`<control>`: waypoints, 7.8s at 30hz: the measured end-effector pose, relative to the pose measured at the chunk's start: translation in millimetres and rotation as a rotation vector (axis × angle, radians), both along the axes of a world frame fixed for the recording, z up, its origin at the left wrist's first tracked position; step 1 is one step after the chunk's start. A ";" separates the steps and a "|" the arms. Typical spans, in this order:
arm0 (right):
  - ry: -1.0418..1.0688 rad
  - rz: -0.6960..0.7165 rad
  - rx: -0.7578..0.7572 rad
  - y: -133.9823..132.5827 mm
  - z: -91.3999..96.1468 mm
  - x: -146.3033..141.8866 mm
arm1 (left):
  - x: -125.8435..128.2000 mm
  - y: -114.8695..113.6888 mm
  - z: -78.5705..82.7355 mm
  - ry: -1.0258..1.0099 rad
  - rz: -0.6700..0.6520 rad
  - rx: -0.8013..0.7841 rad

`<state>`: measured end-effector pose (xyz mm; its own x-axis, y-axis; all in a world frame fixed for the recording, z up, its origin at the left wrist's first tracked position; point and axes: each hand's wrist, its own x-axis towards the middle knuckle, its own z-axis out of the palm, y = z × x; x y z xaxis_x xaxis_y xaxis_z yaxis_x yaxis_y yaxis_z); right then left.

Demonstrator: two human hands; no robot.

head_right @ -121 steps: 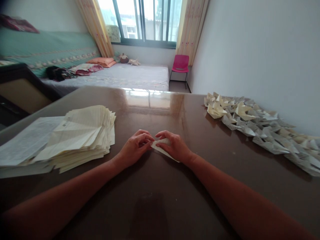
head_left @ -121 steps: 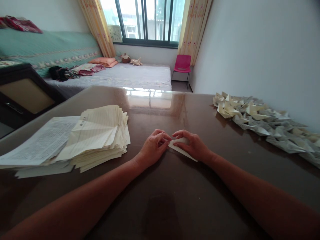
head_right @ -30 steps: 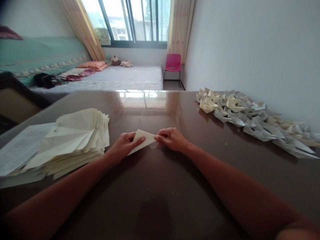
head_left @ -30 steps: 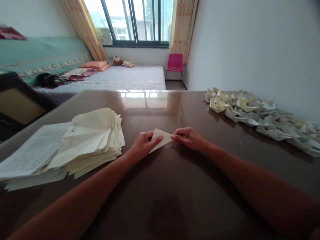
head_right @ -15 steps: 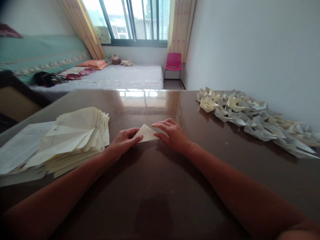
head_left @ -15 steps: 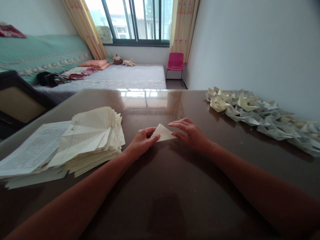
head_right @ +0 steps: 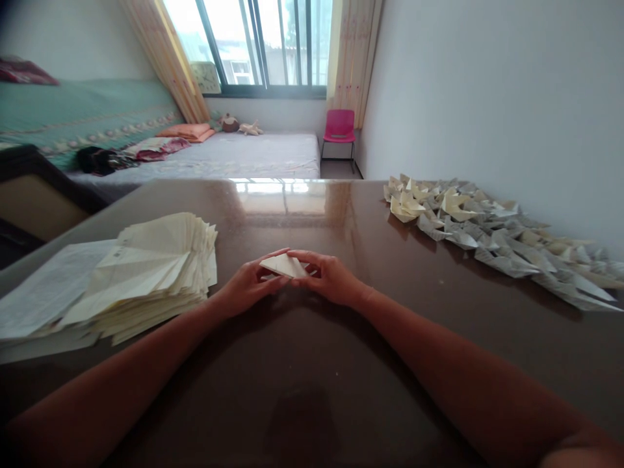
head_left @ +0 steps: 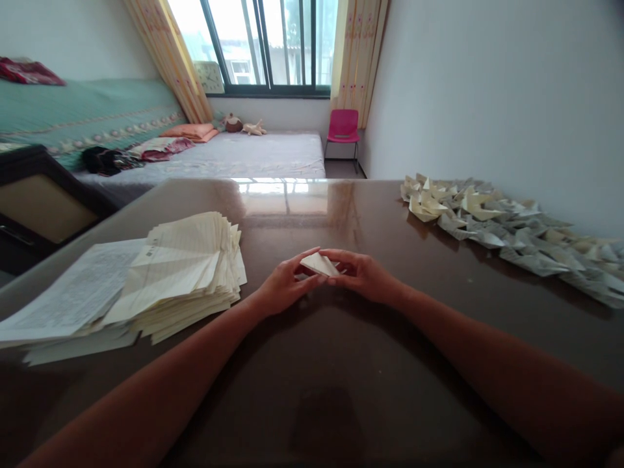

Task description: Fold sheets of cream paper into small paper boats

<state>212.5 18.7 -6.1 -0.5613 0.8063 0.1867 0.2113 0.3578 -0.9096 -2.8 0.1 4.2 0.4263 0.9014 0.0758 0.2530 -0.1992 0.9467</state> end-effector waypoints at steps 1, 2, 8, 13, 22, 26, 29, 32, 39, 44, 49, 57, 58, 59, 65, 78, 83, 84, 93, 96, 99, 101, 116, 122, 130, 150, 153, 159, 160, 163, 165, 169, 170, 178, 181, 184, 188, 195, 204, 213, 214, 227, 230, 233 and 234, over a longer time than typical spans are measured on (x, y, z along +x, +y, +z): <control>0.023 0.026 -0.019 0.4 0.4 -0.6 | 0.9 0.3 -1.9 0.028 0.012 0.040; 0.044 0.057 -0.037 0.5 1.0 -1.1 | 1.7 0.2 -3.0 0.058 0.018 0.073; -0.152 0.010 0.103 -11.9 8.6 -5.9 | 7.5 -5.7 -3.8 0.190 0.045 0.241; -0.717 -0.277 0.547 -26.0 17.0 -14.5 | 18.4 -10.2 -9.7 0.420 0.161 0.389; -0.804 -0.266 0.548 -23.3 10.2 -18.3 | 37.7 -17.1 -0.4 0.640 0.274 0.417; -0.822 -0.305 0.521 -23.2 9.9 -16.7 | 37.3 -16.4 -1.7 0.704 0.229 0.449; -0.842 -0.340 0.495 -21.5 12.5 -15.5 | 36.2 -16.2 -2.4 0.748 0.195 0.479; -0.843 -0.325 0.462 -19.9 13.9 -15.1 | 35.2 -14.6 -1.4 0.755 0.211 0.454; -0.842 -0.329 0.466 -19.5 14.0 -14.2 | 32.1 -9.8 0.1 0.783 0.249 0.395; -0.915 -0.308 0.474 -18.1 12.9 -10.7 | 31.3 -10.5 -1.0 0.779 0.241 0.386; -0.876 -0.245 0.479 -12.8 9.9 0.4 | 27.5 -11.6 -2.5 0.789 0.199 0.395; -0.622 0.067 0.568 -0.6 17.4 21.3 | 25.4 -14.0 -4.2 0.803 0.098 0.549; -0.607 0.113 0.559 1.2 19.2 24.0 | 24.7 -13.8 -4.6 0.796 0.086 0.559; -0.598 0.150 0.541 3.0 20.8 26.7 | 23.5 -13.4 -5.2 0.788 0.071 0.570; -0.557 0.226 0.451 8.9 25.3 35.6 | 8.7 -10.6 -8.3 0.714 -0.074 0.663; -0.558 0.360 0.374 13.4 31.1 43.1 | 7.9 -16.3 3.9 0.921 -0.258 0.876; -0.543 0.365 0.309 15.5 31.0 45.3 | 8.2 -17.8 7.0 0.958 -0.282 0.905; -0.526 0.362 0.297 16.7 29.4 45.0 | 7.8 -17.8 7.5 0.955 -0.275 0.900; -0.453 0.328 0.246 23.9 17.1 44.8 | 4.4 -12.7 0.6 0.805 -0.161 0.825; -0.468 0.321 0.250 23.9 18.0 45.0 | -0.1 -8.3 -2.2 0.790 -0.155 0.792; -0.477 0.318 0.254 24.7 17.8 43.7 | -3.2 -6.0 -2.6 0.795 -0.149 0.798; -0.491 0.309 0.259 25.2 16.9 42.3 | -0.9 -8.1 -1.9 0.780 -0.142 0.850; -0.439 0.076 0.485 9.1 10.3 20.6 | 11.9 -24.1 -3.5 0.649 -0.303 0.888; -0.492 0.059 0.574 9.3 -1.9 14.4 | 11.7 -21.1 -1.6 0.628 -0.315 0.820; -0.757 -0.018 0.698 10.1 14.0 25.8 | 9.2 -15.6 -8.5 0.671 -0.243 0.909; -0.487 0.256 0.234 19.2 21.0 41.4 | 2.8 -7.6 -9.2 0.569 -0.083 0.624; -0.505 0.200 0.171 18.5 22.6 40.2 | 3.6 -2.7 -10.7 0.537 -0.016 0.520; -0.602 0.041 0.126 12.7 24.5 30.4 | 14.6 -1.4 -7.5 0.684 0.105 0.428; -0.607 0.008 0.113 11.5 24.5 28.7 | 16.1 -1.6 -6.9 0.711 0.115 0.428; -0.658 -0.075 0.122 7.6 23.4 23.9 | 19.4 -1.9 -5.7 0.767 0.126 0.441; -0.719 -0.115 0.170 4.5 22.1 21.1 | 21.3 -2.2 -5.3 0.802 0.129 0.457; -0.799 -0.142 0.267 -0.9 20.8 17.3 | 24.3 -3.7 -4.9 0.853 0.139 0.492; -0.802 -0.139 0.281 -1.7 20.8 17.0 | 24.7 -4.4 -5.1 0.861 0.139 0.500; -0.770 -0.119 0.338 0.4 18.1 18.9 | 17.8 -5.7 -9.7 0.791 -0.024 0.797; -0.743 -0.104 0.367 0.4 17.3 18.6 | 14.4 -6.5 -8.9 0.781 -0.154 0.857; -0.667 0.026 0.469 0.5 18.4 19.2 | 13.1 -10.4 -6.1 0.838 -0.196 0.888; -0.587 0.258 0.526 4.7 24.9 27.9 | 14.1 -16.9 -1.2 0.925 -0.214 0.888; -0.886 0.256 0.514 0.3 49.5 43.5 | 11.5 -23.2 7.4 1.079 -0.181 0.902; -1.067 0.136 0.492 -15.4 60.5 33.6 | 14.7 -34.3 14.6 1.249 -0.175 0.923; -0.971 -0.146 0.363 -7.9 37.1 14.3 | 9.3 -29.3 6.5 1.057 -0.104 0.974; -0.963 -0.149 0.317 -6.6 35.0 14.3 | 9.5 -30.2 6.8 1.045 -0.112 0.980; -0.311 -0.037 -0.013 5.1 29.7 17.3 | 9.1 -26.0 -0.5 0.847 0.097 0.913; -0.287 -0.041 0.101 -3.8 33.5 10.9 | 7.9 -23.0 -2.3 0.728 0.184 0.888; -0.244 -0.057 0.259 -11.1 35.7 5.4 | 5.6 -20.3 -1.7 0.661 0.126 0.884; -0.213 -0.066 0.295 -12.2 35.8 4.3 | 5.0 -19.6 -1.4 0.626 0.105 0.863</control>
